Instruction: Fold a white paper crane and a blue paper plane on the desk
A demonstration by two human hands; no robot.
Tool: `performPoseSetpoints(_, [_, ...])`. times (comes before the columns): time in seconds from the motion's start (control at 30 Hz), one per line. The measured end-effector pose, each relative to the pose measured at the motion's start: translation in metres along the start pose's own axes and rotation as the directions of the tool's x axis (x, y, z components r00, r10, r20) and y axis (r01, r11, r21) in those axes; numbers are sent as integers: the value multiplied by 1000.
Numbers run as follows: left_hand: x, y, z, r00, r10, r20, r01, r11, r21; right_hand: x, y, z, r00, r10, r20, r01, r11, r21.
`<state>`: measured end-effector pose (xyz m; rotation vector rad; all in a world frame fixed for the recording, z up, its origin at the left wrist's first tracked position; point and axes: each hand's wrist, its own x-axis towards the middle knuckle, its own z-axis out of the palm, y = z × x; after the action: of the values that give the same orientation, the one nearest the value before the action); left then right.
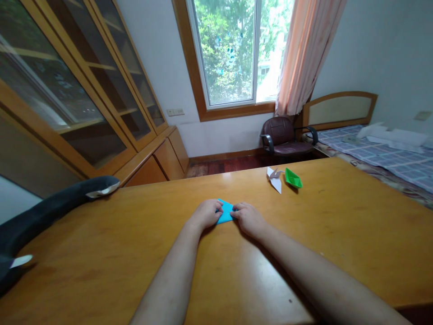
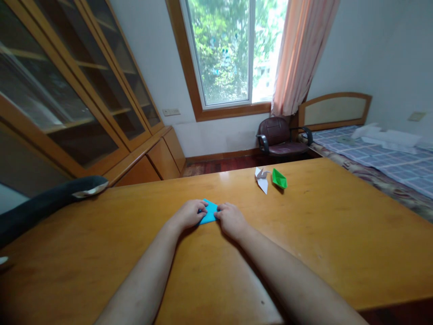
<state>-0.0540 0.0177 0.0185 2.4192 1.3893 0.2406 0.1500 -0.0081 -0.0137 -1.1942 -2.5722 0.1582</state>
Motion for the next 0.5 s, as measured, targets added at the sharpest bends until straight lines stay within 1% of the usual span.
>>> performPoseSetpoints(0.13, [-2, -1, -4, 999, 40, 36, -39, 999, -10, 0, 0, 1, 1000, 6, -11, -6, 1000, 3])
performPoseSetpoints(0.3, [-4, -6, -5, 992, 111, 64, -113, 993, 21, -1, 0, 0, 1000, 12, -10, -11, 1000, 17])
performPoseSetpoints(0.4, [-9, -7, -5, 991, 128, 45, -130, 990, 46, -1, 0, 1, 1000, 1, -21, 0, 1000, 13])
performPoseSetpoints(0.5, [-15, 2, 0, 995, 98, 2, -98, 990, 104, -1, 1, 2, 1000, 0, -22, 0, 1000, 8])
